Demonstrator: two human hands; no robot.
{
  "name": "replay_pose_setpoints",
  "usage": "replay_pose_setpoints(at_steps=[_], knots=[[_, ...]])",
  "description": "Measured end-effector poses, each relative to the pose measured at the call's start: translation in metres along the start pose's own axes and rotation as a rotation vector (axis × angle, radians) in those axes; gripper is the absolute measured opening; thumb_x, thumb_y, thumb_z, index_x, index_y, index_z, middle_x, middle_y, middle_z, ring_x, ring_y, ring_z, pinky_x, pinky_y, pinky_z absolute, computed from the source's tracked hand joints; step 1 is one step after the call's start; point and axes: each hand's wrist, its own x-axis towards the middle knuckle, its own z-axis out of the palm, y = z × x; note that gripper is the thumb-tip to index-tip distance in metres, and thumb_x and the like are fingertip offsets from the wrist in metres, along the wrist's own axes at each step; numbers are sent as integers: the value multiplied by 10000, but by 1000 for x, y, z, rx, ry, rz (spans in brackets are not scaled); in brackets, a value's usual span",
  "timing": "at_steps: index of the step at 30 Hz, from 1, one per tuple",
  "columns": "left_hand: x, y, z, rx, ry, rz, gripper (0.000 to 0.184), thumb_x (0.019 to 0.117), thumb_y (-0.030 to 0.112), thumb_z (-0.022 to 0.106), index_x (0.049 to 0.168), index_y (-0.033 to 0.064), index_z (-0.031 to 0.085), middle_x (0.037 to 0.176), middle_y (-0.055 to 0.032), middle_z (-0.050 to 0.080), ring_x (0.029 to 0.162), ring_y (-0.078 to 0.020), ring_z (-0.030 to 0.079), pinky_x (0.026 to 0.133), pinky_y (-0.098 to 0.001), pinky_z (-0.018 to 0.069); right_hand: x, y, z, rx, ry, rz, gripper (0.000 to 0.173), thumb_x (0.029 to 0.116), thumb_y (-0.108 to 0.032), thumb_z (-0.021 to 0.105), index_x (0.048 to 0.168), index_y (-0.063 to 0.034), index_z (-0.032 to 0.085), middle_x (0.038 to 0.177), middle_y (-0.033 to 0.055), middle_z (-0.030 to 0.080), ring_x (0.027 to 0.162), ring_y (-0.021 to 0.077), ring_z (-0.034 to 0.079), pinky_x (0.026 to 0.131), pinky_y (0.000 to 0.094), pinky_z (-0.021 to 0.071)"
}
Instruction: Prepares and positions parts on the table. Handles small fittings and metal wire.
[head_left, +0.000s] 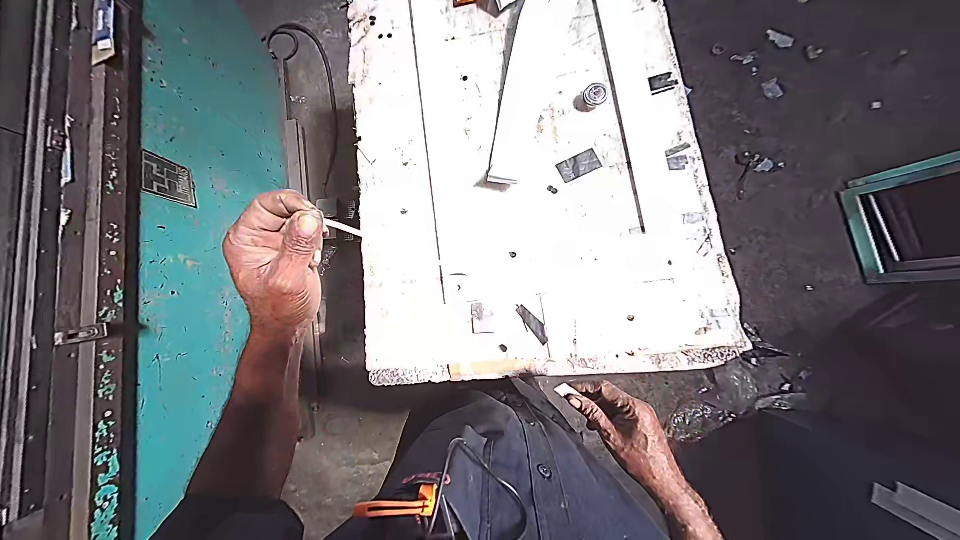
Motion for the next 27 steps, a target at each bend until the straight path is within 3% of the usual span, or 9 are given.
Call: replay_pose_setpoints(at_steps=[7, 9, 11, 14, 17, 21, 25, 27], knots=[[17, -3, -1, -41, -71, 7, 47, 1014, 165, 596, 1049, 162, 627, 866, 115, 639, 655, 15, 557, 614, -143, 482, -5, -10, 29, 58, 64, 32, 277, 982, -389, 677, 1080, -143, 757, 883, -50, 755, 662, 39, 671, 585, 212, 572], [23, -5, -1, -49, -78, 20, 50, 1012, 146, 592, 1049, 158, 625, 861, 114, 639, 650, 17, 557, 607, -139, 482, -4, -13, 32, 48, 83, 42, 357, 926, -461, 728, 1085, -141, 746, 845, -66, 732, 656, 17, 644, 593, 203, 555], [30, -8, -2, -70, -90, 44, 60, 1009, 138, 611, 1057, 164, 635, 869, 124, 654, 666, 22, 568, 622, -147, 485, 0, -15, 35, -1, 100, 42, 527, 831, -554, 791, 1146, -134, 747, 770, -100, 685, 579, -13, 539, 535, 181, 472], [39, -11, 1, -68, -128, 55, 54, 1013, 138, 603, 1052, 168, 626, 861, 130, 652, 669, 24, 564, 613, -153, 472, 15, -17, 42, -100, 109, 8, 536, 850, -581, 765, 1147, -134, 753, 727, -101, 646, 560, -17, 503, 531, 188, 455], [51, -11, 11, -59, -167, 82, 60, 1004, 113, 607, 1047, 147, 631, 852, 129, 655, 664, 27, 573, 607, -152, 487, 51, -22, 48, -201, 123, -58, 440, 937, -506, 696, 1143, -121, 754, 836, -43, 702, 658, 20, 585, 621, 230, 518], [77, -12, 30, -2, -239, 149, 56, 993, 106, 619, 1046, 99, 636, 864, 113, 654, 692, 22, 582, 616, -165, 490, 127, -47, 55, -255, 101, -195, 305, 963, -340, 684, 1161, -118, 753, 964, 41, 733, 818, 108, 670, 770, 316, 571], [109, -22, 59, 19, -299, 166, 62, 994, 94, 614, 1017, 51, 652, 829, 72, 648, 662, 8, 553, 592, -188, 462, 201, -73, 68, -245, -20, -294, 409, 949, -310, 730, 1335, -179, 695, 1010, 47, 696, 874, 147, 657, 805, 361, 566], [123, -26, 72, 8, -341, 156, 78, 998, 91, 618, 1019, 36, 668, 835, 52, 654, 681, -6, 565, 608, -197, 475, 225, -81, 76, -226, -91, -342, 404, 946, -300, 738, 1326, -167, 701, 1019, 50, 680, 884, 147, 647, 812, 356, 561]])
